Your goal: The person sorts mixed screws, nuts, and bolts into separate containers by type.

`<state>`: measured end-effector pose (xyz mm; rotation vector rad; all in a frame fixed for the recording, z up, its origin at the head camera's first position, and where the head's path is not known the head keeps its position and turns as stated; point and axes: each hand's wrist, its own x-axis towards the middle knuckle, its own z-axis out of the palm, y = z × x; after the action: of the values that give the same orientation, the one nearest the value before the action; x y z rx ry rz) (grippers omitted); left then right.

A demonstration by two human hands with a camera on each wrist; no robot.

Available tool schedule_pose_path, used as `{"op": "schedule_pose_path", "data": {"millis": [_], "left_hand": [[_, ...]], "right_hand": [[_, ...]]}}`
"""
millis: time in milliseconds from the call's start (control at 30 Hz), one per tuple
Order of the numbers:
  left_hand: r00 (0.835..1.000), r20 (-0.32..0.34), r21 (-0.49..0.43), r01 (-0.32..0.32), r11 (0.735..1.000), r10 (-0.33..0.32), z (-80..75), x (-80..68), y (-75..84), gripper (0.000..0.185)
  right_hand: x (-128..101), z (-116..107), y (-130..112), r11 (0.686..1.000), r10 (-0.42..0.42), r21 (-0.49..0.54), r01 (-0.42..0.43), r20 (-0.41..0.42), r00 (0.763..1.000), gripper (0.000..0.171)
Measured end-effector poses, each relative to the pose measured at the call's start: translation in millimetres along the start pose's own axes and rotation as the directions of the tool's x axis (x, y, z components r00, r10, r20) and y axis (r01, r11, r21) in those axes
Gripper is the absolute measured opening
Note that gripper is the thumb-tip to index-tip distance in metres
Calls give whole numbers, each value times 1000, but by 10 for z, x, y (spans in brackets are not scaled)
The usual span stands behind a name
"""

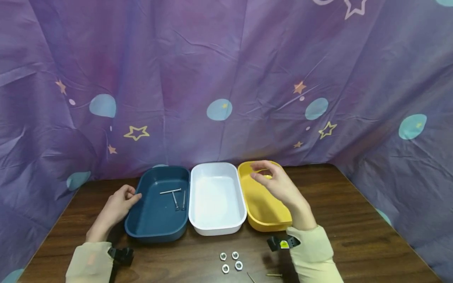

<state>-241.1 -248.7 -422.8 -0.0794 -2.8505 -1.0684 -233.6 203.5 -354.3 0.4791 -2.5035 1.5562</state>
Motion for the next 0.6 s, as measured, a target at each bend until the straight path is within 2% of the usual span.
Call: {"op": "schedule_pose_path", "data": {"millis": [233, 433, 600], "left_hand": [[1000, 11, -2, 23, 1000, -23, -2, 13, -4, 25], [999, 10, -5, 34, 999, -34, 2, 12, -2, 25], [999, 11, -2, 41, 999, -41, 0, 9, 10, 25]], "right_hand": [[-64, -305, 247, 998, 68, -8, -68, -33, 997, 34], [-100, -481, 395, 993, 117, 2, -117, -59, 991, 37], [-133, -593, 564, 990, 123, -57, -130, -110, 986, 36]]}}
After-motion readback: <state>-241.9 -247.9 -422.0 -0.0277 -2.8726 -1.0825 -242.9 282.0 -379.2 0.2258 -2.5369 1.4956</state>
